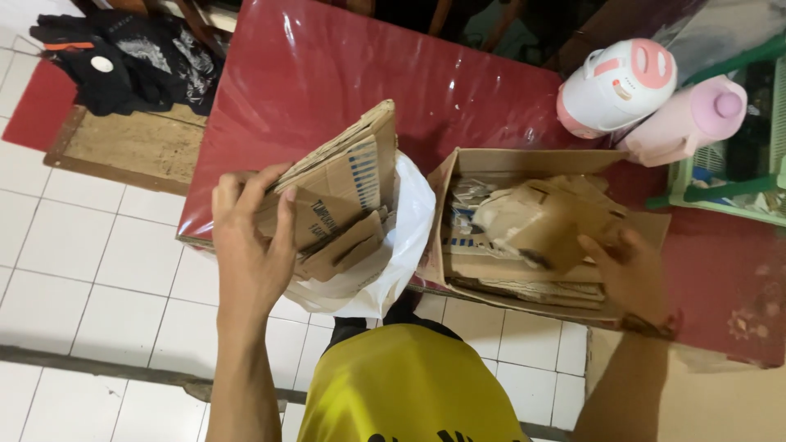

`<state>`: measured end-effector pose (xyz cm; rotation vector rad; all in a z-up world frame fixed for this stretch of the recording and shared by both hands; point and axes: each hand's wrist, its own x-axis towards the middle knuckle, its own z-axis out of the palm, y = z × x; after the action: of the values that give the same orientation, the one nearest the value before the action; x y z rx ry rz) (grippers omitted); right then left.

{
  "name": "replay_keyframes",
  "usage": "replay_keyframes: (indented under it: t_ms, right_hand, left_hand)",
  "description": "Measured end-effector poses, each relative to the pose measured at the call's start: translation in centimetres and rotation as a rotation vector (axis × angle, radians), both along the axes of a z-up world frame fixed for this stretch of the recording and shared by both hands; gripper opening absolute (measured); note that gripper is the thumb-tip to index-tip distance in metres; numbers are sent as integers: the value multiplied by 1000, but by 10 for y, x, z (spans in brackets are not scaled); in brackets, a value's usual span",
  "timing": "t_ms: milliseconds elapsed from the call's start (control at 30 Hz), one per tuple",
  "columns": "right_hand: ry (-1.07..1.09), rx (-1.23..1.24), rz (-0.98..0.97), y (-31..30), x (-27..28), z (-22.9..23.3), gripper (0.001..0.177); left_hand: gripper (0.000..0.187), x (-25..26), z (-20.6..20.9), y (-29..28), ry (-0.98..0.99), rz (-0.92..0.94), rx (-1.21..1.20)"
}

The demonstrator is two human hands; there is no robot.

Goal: The person transfers flattened cardboard pieces from a cardboard box into a white plastic bag on a red table. The person handles the cardboard by hand, placing pieces one at a time into the bag. The person then picks up a small dark object and walks away from the table.

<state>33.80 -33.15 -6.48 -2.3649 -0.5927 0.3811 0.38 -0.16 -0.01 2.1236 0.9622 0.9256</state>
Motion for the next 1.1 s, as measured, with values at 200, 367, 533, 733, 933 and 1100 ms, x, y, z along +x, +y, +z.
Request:
replay_keyframes:
  t_ms: [200, 367, 533, 733, 933, 1100]
  right_hand:
    - [-34, 283, -11, 11, -34, 56, 32]
    - [-19, 78, 370, 88, -70, 82, 28]
    - [89, 117, 945, 187, -98, 81, 25]
    - [-35, -228, 1161, 234, -141, 24, 23]
    - [-238, -195, 1160, 245, -162, -89, 16]
    - [-306, -56, 1171, 235, -172, -114, 26]
  left_hand:
    - [22, 2, 2, -3, 4, 4, -13]
    - [23, 4, 8, -6, 15, -13, -72]
    - [23, -1, 15, -9, -7, -43, -112]
    - [26, -5, 13, -16, -34, -32, -128]
    - [30, -4, 13, -18, -35, -25, -103]
    - [25, -7, 11, -16, -39, 2, -110]
